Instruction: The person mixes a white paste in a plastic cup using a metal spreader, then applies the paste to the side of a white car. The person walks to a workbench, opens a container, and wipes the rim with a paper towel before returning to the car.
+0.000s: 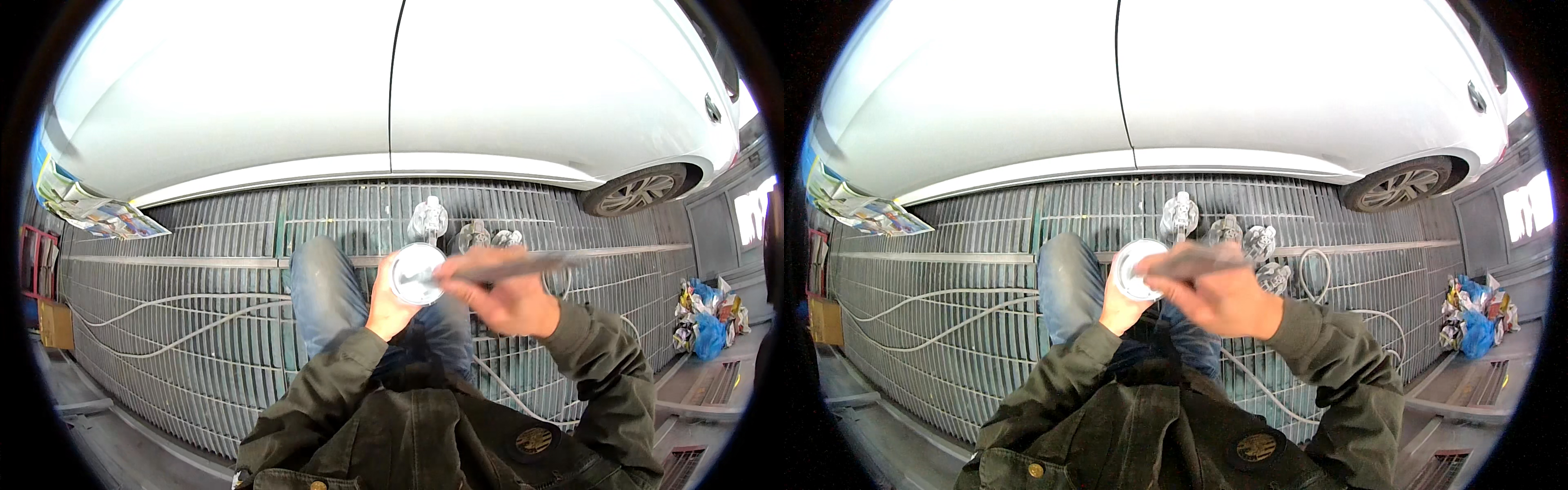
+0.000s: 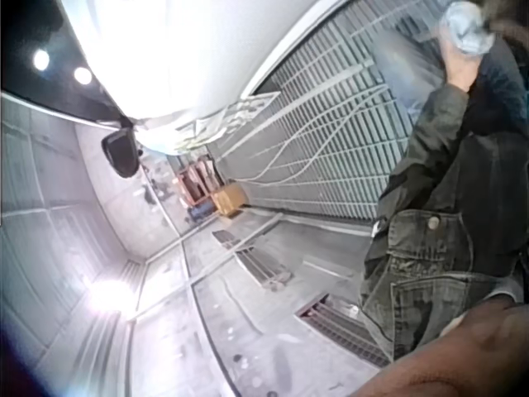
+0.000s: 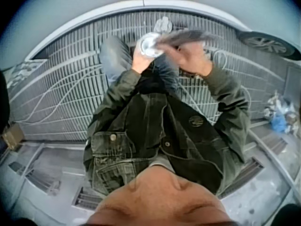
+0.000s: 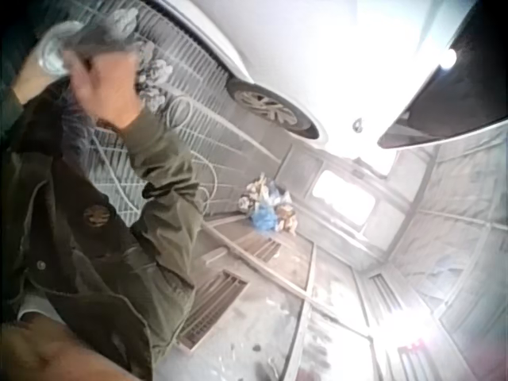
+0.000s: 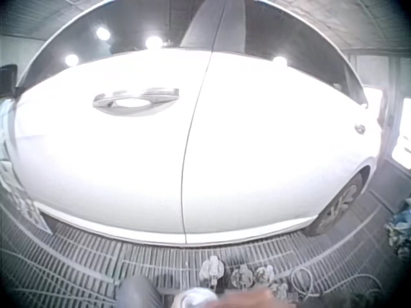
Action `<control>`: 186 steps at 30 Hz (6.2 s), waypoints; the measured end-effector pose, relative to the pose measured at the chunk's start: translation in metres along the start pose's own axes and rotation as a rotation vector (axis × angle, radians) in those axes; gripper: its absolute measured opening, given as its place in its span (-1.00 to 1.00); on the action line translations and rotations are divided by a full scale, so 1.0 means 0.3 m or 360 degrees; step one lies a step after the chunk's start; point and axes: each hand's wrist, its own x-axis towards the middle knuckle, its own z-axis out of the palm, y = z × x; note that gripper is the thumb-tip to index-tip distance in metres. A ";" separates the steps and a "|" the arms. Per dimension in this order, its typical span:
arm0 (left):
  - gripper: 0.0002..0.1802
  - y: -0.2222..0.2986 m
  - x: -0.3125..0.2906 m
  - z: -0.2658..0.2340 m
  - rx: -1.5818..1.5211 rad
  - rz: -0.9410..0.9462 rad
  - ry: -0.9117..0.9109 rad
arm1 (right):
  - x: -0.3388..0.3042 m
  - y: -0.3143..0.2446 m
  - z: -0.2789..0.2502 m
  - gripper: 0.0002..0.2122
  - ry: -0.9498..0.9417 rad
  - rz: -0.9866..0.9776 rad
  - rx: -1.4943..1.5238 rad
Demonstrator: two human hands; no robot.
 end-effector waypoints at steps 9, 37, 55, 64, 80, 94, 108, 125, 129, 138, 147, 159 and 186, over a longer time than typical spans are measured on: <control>-0.21 0.031 0.010 -0.009 0.0285 0.0156 0.0081 | 0.017 0.031 -0.011 -0.85 0.0141 -0.0115 -0.0107; -0.17 0.280 0.190 -0.103 0.0034 -0.0363 -0.1658 | 0.279 -0.077 -0.017 -0.26 -0.0591 0.0082 0.1463; -0.10 0.078 0.105 0.029 0.0247 0.0164 -0.0196 | 0.103 0.029 0.029 -0.37 0.0614 0.0117 0.0957; -0.17 0.048 0.104 0.050 0.0352 0.0225 0.0077 | 0.061 -0.002 0.063 -0.32 0.0406 -0.0007 0.0855; -0.10 0.059 0.064 0.072 0.0395 0.0152 0.0405 | 0.040 0.008 0.124 -0.35 0.0657 -0.0020 0.1165; -0.16 0.242 0.183 -0.126 -0.0152 -0.0399 -0.1022 | 0.209 -0.074 0.007 -0.28 -0.0014 0.0031 0.1427; -0.08 0.272 0.133 -0.150 -0.0018 -0.0140 -0.0532 | 0.264 -0.014 0.024 -0.25 0.0313 0.0325 0.1454; -0.23 0.041 0.098 -0.027 0.0673 0.0363 0.0038 | 0.138 -0.011 0.113 -0.29 0.0536 0.0108 0.1181; -0.19 0.001 0.081 -0.003 -0.0219 0.0102 0.0108 | 0.138 0.010 0.114 -0.31 0.0720 0.0038 0.1256; -0.20 0.044 0.074 0.022 0.0255 0.0161 0.0407 | 0.108 0.026 0.114 -0.33 0.0960 -0.0030 0.1209; -0.24 0.084 0.070 0.068 0.0659 0.0125 0.0509 | 0.163 -0.067 0.112 -0.42 0.1071 0.0164 0.1371; -0.06 0.349 0.215 -0.144 -0.0141 -0.0778 -0.1862 | 0.211 -0.074 -0.023 -0.26 -0.0463 0.0044 0.1925; -0.22 0.155 0.106 -0.040 -0.0061 -0.0120 -0.0185 | 0.247 0.016 0.077 -0.52 0.1024 0.0312 0.1029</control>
